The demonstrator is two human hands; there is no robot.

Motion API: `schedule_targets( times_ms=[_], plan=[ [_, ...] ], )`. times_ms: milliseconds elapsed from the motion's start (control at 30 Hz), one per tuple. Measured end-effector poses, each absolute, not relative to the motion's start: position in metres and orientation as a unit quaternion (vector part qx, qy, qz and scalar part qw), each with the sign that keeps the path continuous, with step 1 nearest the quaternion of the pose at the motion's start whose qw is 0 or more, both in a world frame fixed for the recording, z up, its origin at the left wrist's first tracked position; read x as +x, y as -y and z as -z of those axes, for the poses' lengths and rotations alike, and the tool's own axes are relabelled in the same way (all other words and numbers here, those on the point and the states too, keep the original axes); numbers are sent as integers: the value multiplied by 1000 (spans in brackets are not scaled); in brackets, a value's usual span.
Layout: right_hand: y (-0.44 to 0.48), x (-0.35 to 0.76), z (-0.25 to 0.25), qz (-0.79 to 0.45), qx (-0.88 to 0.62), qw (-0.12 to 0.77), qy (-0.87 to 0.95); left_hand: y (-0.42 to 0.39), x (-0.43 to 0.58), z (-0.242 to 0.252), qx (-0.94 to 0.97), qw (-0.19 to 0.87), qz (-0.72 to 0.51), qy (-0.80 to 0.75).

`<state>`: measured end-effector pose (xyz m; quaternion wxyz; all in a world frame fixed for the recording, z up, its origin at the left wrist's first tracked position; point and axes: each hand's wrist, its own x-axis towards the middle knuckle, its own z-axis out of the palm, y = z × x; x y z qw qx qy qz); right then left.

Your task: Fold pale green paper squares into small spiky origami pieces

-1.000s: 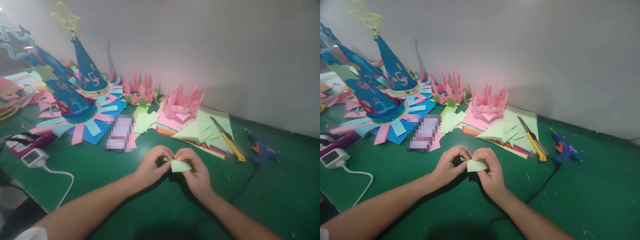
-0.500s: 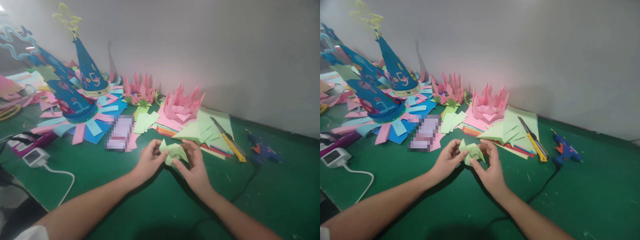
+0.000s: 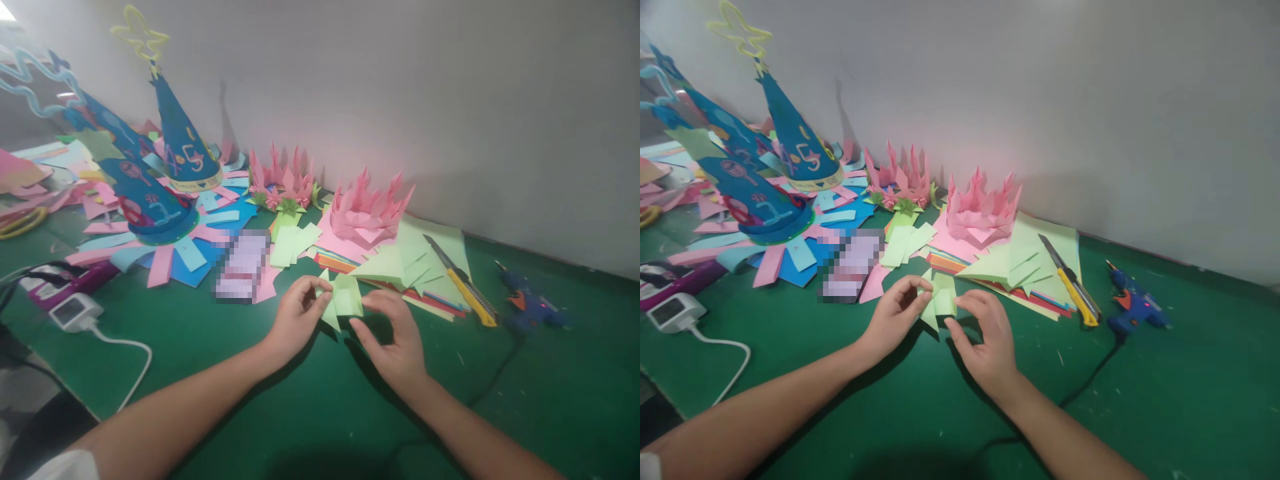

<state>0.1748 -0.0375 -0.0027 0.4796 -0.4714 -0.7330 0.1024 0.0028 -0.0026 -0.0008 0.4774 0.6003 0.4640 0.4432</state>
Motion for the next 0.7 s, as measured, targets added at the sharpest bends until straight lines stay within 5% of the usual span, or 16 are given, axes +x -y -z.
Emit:
schedule_targets(
  times_ms=[167,700],
  plan=[
    [35,176,3,-125,-518,425,732,5,5,-2,590,479,-450,-469],
    [32,177,0,-75,-532,455,710,6,7,1,545,544,-474,-426]
  ],
)
